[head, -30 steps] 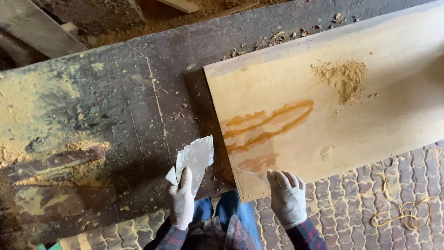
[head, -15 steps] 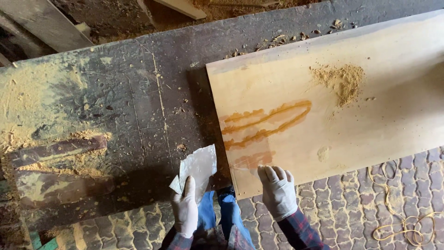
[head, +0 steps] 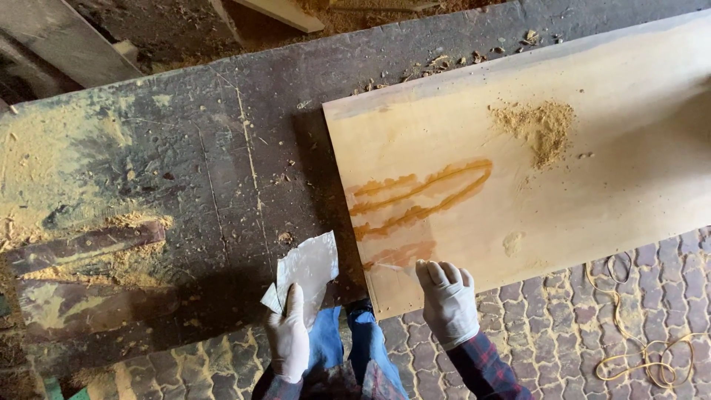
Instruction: The person sands a large plywood board on a workbench, rubbing a sanding block across the surface and spreading sawdust over stained areas. They reposition the board, adjust the sandpaper on the block, and finally reach for an electric sander at the end of the board.
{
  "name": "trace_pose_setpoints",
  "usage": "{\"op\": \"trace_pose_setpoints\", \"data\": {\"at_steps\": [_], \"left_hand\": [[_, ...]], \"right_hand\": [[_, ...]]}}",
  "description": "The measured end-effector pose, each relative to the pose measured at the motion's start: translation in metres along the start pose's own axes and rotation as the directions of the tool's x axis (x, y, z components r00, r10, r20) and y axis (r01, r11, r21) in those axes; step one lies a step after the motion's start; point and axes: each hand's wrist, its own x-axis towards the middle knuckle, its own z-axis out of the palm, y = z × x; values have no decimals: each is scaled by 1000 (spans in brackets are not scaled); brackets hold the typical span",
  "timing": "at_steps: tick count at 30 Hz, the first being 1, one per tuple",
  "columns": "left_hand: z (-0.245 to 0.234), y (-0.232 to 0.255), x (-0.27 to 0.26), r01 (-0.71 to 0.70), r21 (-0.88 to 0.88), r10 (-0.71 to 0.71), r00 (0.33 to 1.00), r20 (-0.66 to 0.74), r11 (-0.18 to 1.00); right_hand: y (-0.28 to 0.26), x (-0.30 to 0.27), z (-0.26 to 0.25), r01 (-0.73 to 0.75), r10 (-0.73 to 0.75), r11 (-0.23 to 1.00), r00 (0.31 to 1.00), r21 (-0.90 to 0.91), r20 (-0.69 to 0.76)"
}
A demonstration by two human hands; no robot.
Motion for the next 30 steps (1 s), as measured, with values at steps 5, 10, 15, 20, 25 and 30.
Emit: {"op": "trace_pose_setpoints", "data": {"at_steps": [5, 10, 15, 20, 25, 30], "left_hand": [[0, -13, 5, 39, 21, -38, 998, -54, 999], [4, 23, 0, 313, 187, -294, 948, -127, 931], [2, 1, 3, 143, 84, -138, 989, -58, 986], [5, 3, 4, 32, 79, -31, 999, -25, 996], [9, 3, 1, 7, 55, -6, 1000, -22, 998], [14, 12, -5, 109, -49, -110, 994, -4, 993]], "right_hand": [[1, 1, -3, 2, -2, 1000, 1000, -19, -24], [13, -7, 1, -26, 24, 998, 999, -49, -44], [20, -10, -1, -52, 47, 997, 996, -62, -70], [27, -13, -4, -73, 65, 994, 993, -83, -95], [38, -18, -8, -108, 98, 990, 989, -93, -106], [48, -19, -16, -105, 90, 989, 987, -108, -136]]}}
